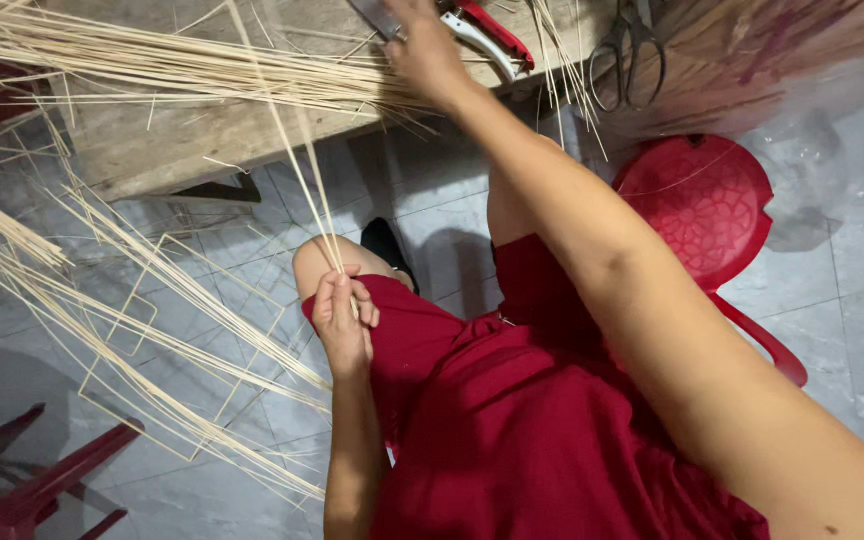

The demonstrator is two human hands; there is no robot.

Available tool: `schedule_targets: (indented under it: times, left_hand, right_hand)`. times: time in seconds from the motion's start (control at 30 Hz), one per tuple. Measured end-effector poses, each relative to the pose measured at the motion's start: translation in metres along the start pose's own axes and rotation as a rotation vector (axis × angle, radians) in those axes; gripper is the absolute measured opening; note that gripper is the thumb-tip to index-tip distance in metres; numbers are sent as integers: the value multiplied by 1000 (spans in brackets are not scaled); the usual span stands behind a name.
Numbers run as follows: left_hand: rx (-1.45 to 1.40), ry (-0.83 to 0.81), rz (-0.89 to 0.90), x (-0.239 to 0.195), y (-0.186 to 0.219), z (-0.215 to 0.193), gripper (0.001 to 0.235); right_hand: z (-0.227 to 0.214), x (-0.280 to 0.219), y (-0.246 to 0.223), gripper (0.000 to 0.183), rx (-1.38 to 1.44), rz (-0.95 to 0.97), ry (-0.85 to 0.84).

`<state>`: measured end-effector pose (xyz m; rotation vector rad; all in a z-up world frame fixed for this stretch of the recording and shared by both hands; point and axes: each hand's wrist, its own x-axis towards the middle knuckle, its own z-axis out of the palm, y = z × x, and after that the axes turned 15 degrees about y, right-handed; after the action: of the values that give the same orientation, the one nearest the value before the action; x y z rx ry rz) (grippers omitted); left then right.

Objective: The person sits on a low stool and uses a knife to sharpen the ends of thin bamboo sticks. They repeatedly pick up sticks, scrape the tips with the blade, and place the sharpened sticks into a wire rack on the floor.

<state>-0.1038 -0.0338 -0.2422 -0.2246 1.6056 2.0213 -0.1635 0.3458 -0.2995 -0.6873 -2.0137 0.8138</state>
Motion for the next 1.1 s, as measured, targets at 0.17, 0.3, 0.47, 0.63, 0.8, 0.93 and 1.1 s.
schedule_targets:
  times: [0.17, 0.3, 0.47, 0.63, 0.8, 0.93, 1.1]
  left_hand:
    - [-31, -31, -26, 2, -6, -17, 28]
    - [-77, -75, -51, 4, -6, -24, 29]
    - [-96, -126, -88, 6, -5, -19, 21]
    - [-55, -148, -94, 3, -3, -17, 20]
    - [-30, -136, -104, -3, 2, -23, 20]
    - [-42, -144, -109, -9, 6, -30, 21]
    - [-26, -159, -102, -21, 13, -42, 22]
  right_hand:
    - [-135, -22, 79, 29, -290, -91, 235]
    - [-252, -55, 133, 30, -465, 135, 51]
    - [-281, -88, 173, 37, -600, 248, -159]
    - [-250, -86, 193, 42, -603, 337, -161]
    - [-235, -63, 186, 39, -545, 853, -93]
    - [-272, -74, 135, 49, -104, 156, 262]
    - [-298, -86, 27, 54, 215, 430, 104]
